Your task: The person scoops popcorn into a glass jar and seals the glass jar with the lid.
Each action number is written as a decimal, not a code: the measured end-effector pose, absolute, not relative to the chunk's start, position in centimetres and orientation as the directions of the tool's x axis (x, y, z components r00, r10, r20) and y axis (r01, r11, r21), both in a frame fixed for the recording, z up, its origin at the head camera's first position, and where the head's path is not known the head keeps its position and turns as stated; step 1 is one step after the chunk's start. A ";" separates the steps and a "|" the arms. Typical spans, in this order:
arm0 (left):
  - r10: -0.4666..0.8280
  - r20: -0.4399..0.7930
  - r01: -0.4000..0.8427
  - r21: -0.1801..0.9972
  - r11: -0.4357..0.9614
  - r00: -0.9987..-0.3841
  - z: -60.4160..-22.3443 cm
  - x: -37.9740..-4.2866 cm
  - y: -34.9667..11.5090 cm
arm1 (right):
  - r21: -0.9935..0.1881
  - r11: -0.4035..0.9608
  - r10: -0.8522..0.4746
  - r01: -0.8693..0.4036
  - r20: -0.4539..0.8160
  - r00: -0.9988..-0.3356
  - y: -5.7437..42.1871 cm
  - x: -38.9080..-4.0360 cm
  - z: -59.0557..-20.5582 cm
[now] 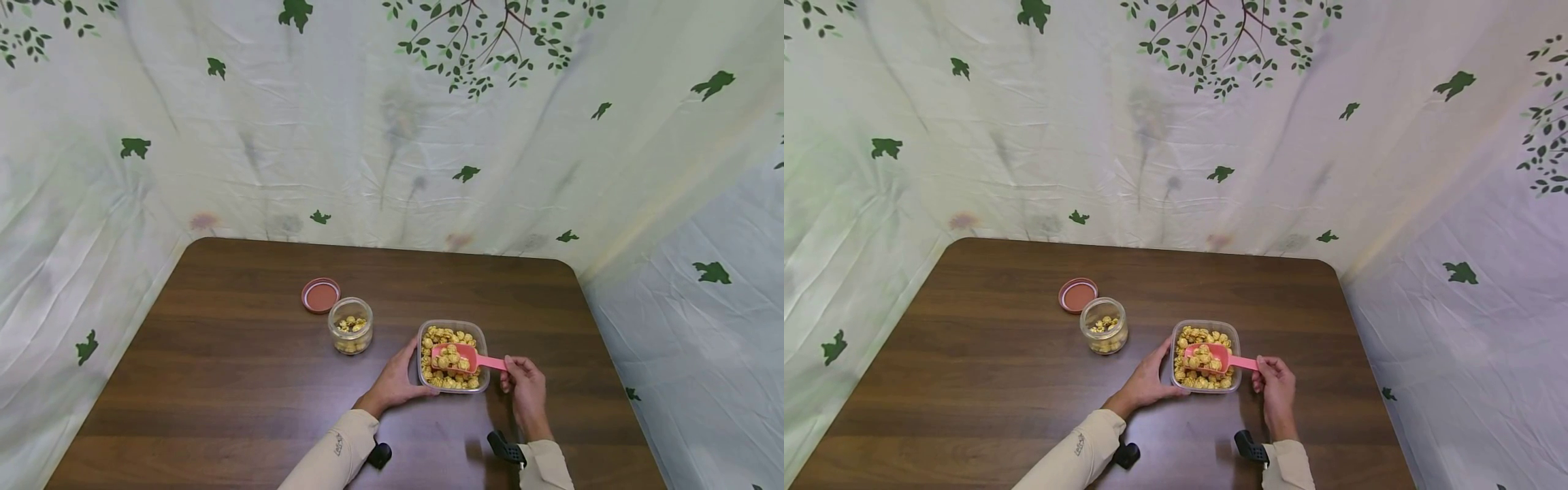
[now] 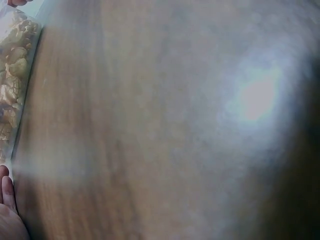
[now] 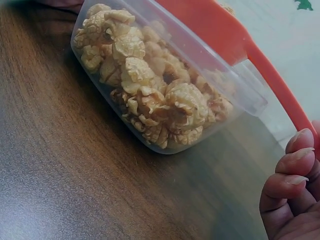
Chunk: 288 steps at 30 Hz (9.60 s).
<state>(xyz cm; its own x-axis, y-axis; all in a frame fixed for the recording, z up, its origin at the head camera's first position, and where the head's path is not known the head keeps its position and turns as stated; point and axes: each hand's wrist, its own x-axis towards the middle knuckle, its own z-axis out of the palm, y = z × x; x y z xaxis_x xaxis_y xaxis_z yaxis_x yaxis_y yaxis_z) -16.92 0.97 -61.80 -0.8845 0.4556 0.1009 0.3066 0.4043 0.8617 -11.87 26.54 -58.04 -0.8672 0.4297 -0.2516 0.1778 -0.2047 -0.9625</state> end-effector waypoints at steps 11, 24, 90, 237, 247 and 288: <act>0.464 0.078 0.280 0.880 0.384 -0.883 -61.3 -16.8 0.7 | -0.963 -0.222 0.434 0.152 -0.237 -0.869 26.5 -12.0 -57.4; 0.473 0.049 0.264 0.878 0.400 -0.880 -60.6 -16.7 -0.6 | -0.972 -0.207 0.438 0.107 -0.190 -0.879 26.8 -12.2 -56.6; 0.394 0.281 0.438 0.806 0.399 -0.875 -49.5 -21.4 -10.2 | -0.973 -0.225 0.378 0.048 -0.132 -0.916 21.8 -18.4 -50.0; 0.182 0.082 0.144 0.921 0.361 -0.980 -56.9 -20.9 -13.0 | -0.994 0.003 0.283 -0.107 0.103 -0.954 13.2 -19.3 -48.6; 0.206 0.152 0.221 0.902 0.371 -0.967 -55.9 -20.9 -12.9 | -0.993 -0.022 0.335 -0.116 0.102 -0.937 15.1 -18.9 -48.0; 0.338 0.347 0.437 0.866 0.243 -0.875 -50.4 -19.2 -5.8 | -1.000 0.026 0.478 0.009 0.004 -0.878 24.3 -15.9 -49.8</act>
